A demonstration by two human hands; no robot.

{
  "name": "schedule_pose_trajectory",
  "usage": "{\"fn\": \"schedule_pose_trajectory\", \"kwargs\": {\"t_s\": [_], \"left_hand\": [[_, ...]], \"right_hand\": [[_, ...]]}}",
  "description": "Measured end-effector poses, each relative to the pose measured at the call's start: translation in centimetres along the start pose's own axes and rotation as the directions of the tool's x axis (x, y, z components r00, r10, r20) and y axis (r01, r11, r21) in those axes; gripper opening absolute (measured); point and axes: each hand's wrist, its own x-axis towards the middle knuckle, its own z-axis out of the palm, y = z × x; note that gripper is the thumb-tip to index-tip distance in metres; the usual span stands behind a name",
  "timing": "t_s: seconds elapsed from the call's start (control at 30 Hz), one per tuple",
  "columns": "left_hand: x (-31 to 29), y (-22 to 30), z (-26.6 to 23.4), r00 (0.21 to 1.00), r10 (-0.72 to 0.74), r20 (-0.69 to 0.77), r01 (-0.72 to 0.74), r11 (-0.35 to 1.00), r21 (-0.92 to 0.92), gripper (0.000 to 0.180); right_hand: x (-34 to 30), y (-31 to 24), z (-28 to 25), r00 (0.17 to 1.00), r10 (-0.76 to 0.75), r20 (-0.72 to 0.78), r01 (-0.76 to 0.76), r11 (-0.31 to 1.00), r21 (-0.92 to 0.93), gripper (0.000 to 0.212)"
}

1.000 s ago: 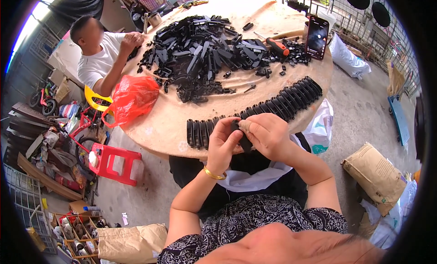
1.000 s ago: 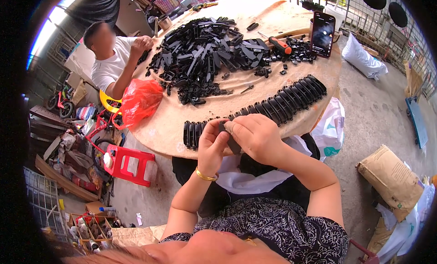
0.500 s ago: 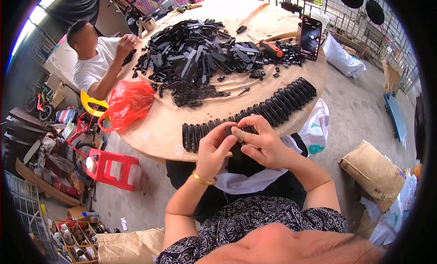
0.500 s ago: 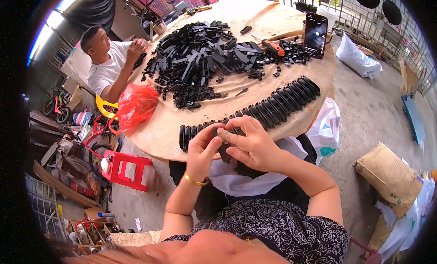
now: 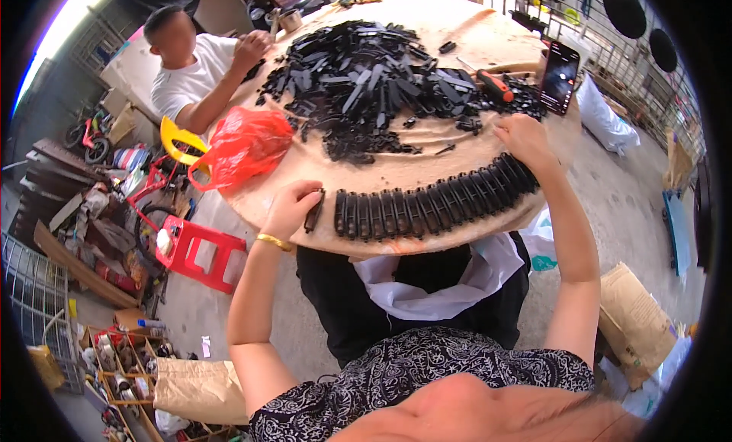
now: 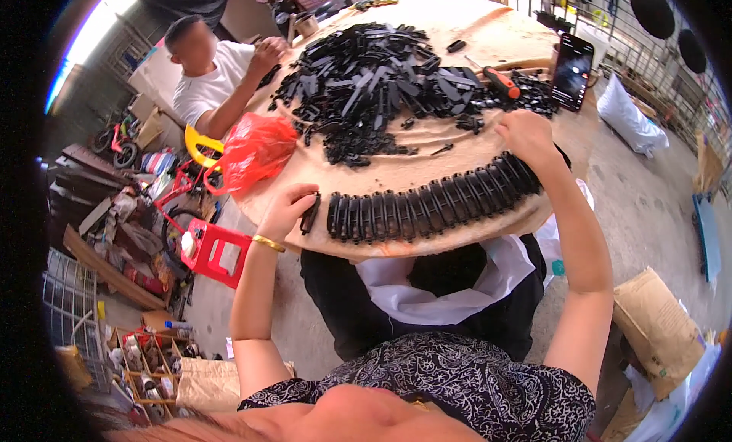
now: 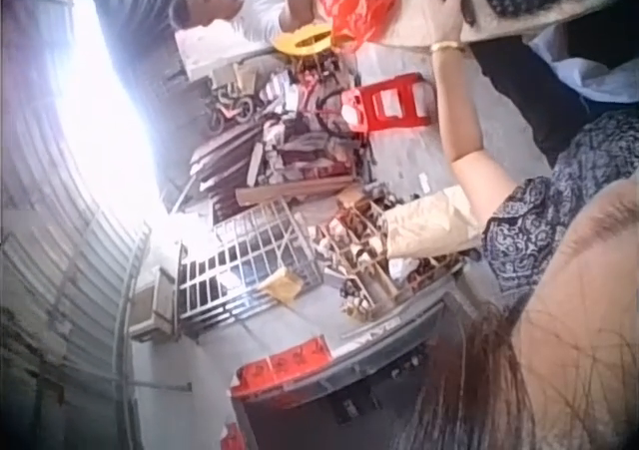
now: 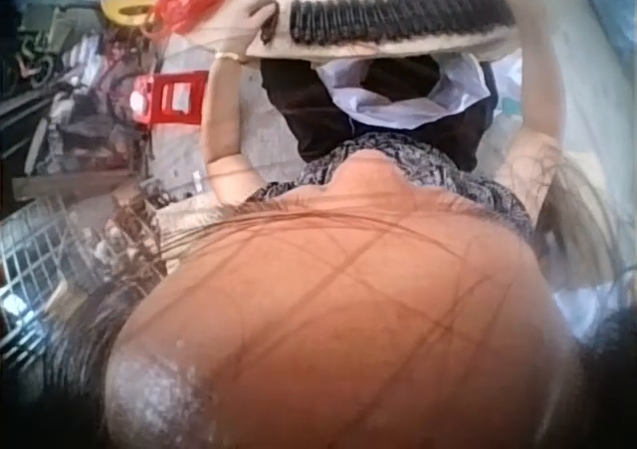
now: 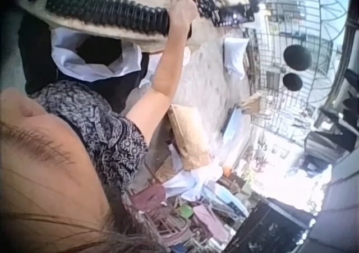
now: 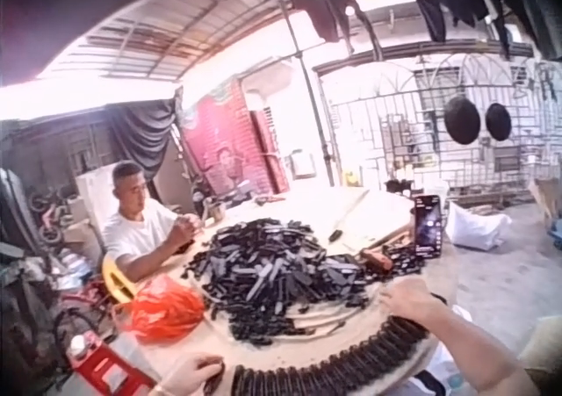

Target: The person assembles small black components into units by hand, using a screwdriver and a metal rod.

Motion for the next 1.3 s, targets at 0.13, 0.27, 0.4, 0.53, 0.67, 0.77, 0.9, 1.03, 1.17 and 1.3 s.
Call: {"fn": "schedule_pose_trajectory", "kwargs": {"t_s": [0.13, 0.27, 0.4, 0.53, 0.67, 0.77, 0.9, 1.03, 1.17, 1.3], "left_hand": [[-0.7, 2.7, 1.2, 0.992, -0.121, -0.025, 0.122, 0.992, 0.033, 0.021], [-0.5, 0.9, 1.2, 0.999, 0.03, -0.035, -0.022, 0.976, 0.215, 0.022], [0.0, 1.0, 1.4, 1.0, 0.004, 0.007, -0.004, 0.996, 0.084, 0.023], [1.2, 3.0, 0.7, 0.956, -0.278, 0.09, 0.281, 0.96, -0.02, 0.027], [5.6, 4.4, 0.3, 0.993, 0.119, 0.021, -0.115, 0.88, 0.462, 0.031], [9.6, 6.0, 1.5, 0.951, 0.301, -0.067, -0.182, 0.723, 0.667, 0.033], [14.4, 3.8, 1.3, 0.931, 0.349, -0.108, -0.066, 0.452, 0.889, 0.023], [14.8, 4.8, 1.5, 0.984, 0.155, -0.092, -0.011, 0.557, 0.831, 0.034], [12.7, 6.2, 1.6, 0.927, 0.319, -0.199, -0.079, 0.683, 0.726, 0.028], [9.3, 8.3, 3.5, 0.868, 0.466, -0.171, -0.313, 0.781, 0.541, 0.023]], "right_hand": [[0.4, -0.3, 0.7, 0.997, 0.06, 0.057, -0.058, 0.998, -0.035, 0.018], [0.7, -0.5, 0.1, 0.98, 0.164, 0.109, -0.167, 0.986, 0.019, 0.022], [1.1, 0.4, 0.2, 0.973, 0.159, 0.167, -0.179, 0.978, 0.111, 0.025], [0.8, 0.5, 0.6, 0.985, 0.136, 0.106, -0.155, 0.969, 0.195, 0.025], [0.8, 0.7, 0.5, 0.992, 0.083, 0.09, -0.1, 0.973, 0.206, 0.023], [-0.1, -0.7, -0.3, 0.999, 0.023, -0.033, -0.013, 0.961, 0.277, 0.02], [-2.7, -4.2, -3.2, 0.973, -0.009, -0.229, 0.134, 0.835, 0.533, 0.013], [-6.1, -4.8, -4.1, 0.893, -0.081, -0.444, 0.306, 0.832, 0.463, 0.008], [-7.9, -5.4, -3.2, 0.913, 0.023, -0.408, 0.257, 0.745, 0.616, 0.009], [-9.0, -7.6, -3.0, 0.901, 0.065, -0.429, 0.279, 0.672, 0.686, 0.014]]}}
